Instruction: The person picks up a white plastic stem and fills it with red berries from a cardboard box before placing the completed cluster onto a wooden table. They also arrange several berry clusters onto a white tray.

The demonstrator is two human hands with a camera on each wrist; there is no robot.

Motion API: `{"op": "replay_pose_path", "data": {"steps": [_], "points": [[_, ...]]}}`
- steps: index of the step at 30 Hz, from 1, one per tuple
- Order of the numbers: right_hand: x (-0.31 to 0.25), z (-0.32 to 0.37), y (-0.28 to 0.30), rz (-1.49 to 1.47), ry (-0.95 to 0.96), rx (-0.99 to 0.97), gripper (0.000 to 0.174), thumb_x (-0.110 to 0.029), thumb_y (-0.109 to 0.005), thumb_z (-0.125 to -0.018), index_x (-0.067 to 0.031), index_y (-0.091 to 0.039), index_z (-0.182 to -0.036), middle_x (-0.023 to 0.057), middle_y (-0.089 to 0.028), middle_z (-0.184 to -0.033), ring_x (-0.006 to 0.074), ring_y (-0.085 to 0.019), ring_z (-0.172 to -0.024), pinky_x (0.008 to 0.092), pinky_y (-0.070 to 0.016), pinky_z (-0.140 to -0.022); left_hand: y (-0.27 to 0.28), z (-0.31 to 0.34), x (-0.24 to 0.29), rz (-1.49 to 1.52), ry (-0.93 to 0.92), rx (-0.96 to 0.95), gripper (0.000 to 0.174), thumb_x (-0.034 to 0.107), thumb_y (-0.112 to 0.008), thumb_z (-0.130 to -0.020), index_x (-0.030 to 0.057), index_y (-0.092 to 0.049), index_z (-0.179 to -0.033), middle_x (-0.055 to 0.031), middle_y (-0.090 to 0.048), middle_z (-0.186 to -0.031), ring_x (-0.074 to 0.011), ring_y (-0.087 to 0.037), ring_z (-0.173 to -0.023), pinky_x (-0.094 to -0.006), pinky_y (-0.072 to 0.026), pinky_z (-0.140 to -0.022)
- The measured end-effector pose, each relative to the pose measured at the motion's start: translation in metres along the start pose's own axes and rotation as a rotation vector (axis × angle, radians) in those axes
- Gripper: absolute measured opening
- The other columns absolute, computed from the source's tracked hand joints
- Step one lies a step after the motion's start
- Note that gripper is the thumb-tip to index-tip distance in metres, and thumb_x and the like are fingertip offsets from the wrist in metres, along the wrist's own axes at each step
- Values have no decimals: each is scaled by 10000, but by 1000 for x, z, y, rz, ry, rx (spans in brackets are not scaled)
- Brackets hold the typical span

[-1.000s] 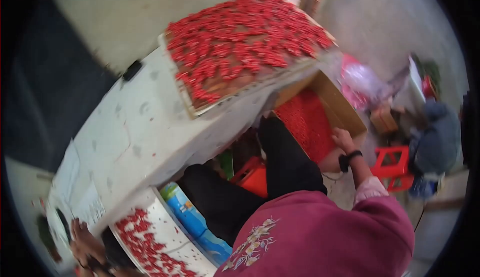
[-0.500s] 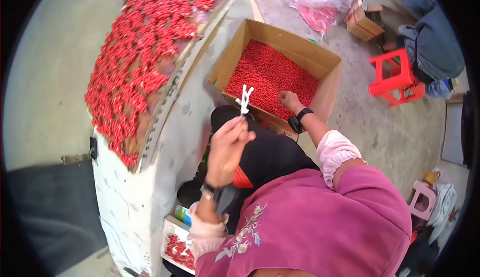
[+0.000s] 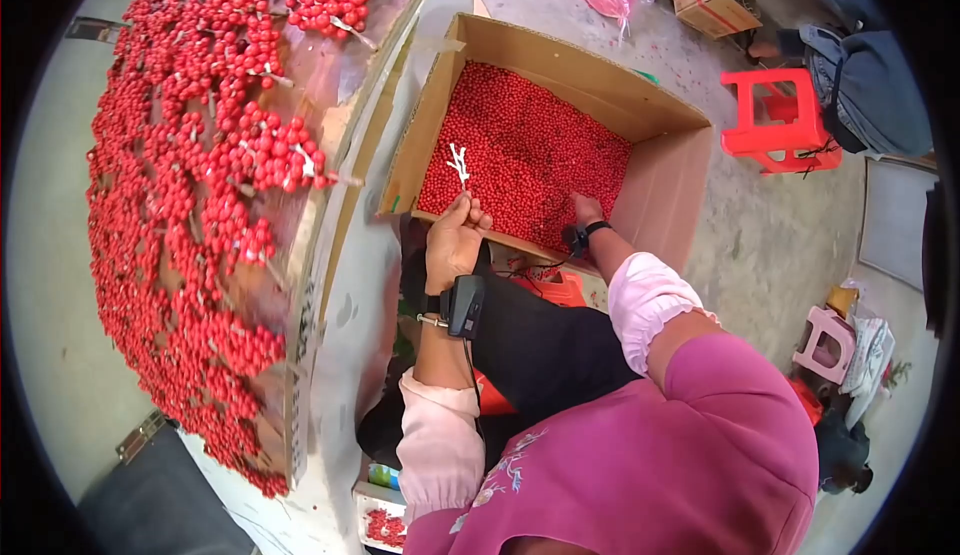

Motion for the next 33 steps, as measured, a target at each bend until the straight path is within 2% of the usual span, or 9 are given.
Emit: {"op": "replay_pose_path", "data": {"steps": [5, 8, 11, 13, 17, 22, 25, 28, 33], "points": [[-42, 27, -34, -1154, -354, -628, 428, -350, -500, -796, 3, -575, -1027, 129, -597, -1037, 276, -557, -954, 376, -415, -891, 3, -24, 1, 119, 89, 51, 67, 56, -517, -849, 11, -523, -899, -47, -511, -746, -128, -468, -637, -283, -422, -647], [-135, 90, 23, -1361, -12, -1028, 261, -234, -497, -852, -32, -594, -987, 96, -620, -994, 221, -581, -905, 351, -437, -866, 4, -40, 3, 165, 121, 73, 47, 59, -517, -849, 21, -516, -877, -39, -494, -724, -127, -456, -624, -283, -415, -643], [-169, 101, 48, -1260, 278, -1045, 249, -222, -498, -864, -21, -593, -976, 72, -623, -983, 189, -578, -907, 309, -434, -854, 4, -52, -2, 189, 155, 117, 20, 62, -515, -848, 43, -512, -852, -32, -484, -704, -126, -453, -615, -290, -413, -654], [-195, 138, 75, -722, 906, -655, 273, -244, -516, -861, -27, -581, -1014, 55, -605, -1007, 157, -558, -931, 272, -428, -835, 2, -53, -6, 173, 171, 114, 21, 59, -518, -844, 39, -513, -842, -32, -481, -692, -129, -455, -616, -289, -411, -643], [-219, 191, 94, -593, 1015, -654, 280, -255, -523, -855, -54, -582, -1041, 51, -581, -1035, 143, -538, -954, 238, -414, -819, 3, -51, -8, 142, 171, 134, 30, 57, -526, -836, 30, -516, -826, -37, -486, -682, -135, -459, -614, -295, -415, -635], [-179, 90, 74, -728, 339, -232, 367, -318, -556, -805, -57, -578, -1061, 52, -599, -1013, 169, -549, -957, 326, -459, -738, 10, -48, -3, 165, 164, 166, 37, 45, -507, -842, 10, -510, -830, -56, -518, -707, -135, -477, -622, -283, -422, -624], [-146, 2, 36, -456, 464, 102, 387, -330, -556, -796, -47, -576, -1059, 80, -595, -1056, 211, -555, -961, 377, -455, -751, 8, -48, -1, 173, 148, 164, 38, 44, -516, -836, 9, -514, -822, -60, -528, -719, -135, -481, -614, -284, -424, -619], [-161, 12, 13, -574, -99, -77, 373, -264, -526, -834, -31, -530, -1125, 107, -570, -1082, 203, -518, -1004, 354, -414, -856, 8, -43, -4, 170, 144, 177, 37, 41, -522, -832, 7, -516, -817, -62, -534, -726, -135, -484, -609, -284, -425, -617], [-199, 72, 15, -1358, 133, -1028, 315, -230, -498, -859, -8, -541, -1079, 112, -595, -1028, 199, -549, -962, 350, -427, -861, 11, -45, 3, 134, 121, 200, 37, 40, -538, -821, 10, -518, -815, -59, -537, -723, -130, -489, -609, -286, -435, -626]]}}
Point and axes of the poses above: each hand's wrist, its own z-axis away from the middle knuckle, its own y-axis out of the back of the hand, x = y × z, the point moved 2 cm from there along -z, towards the middle knuckle
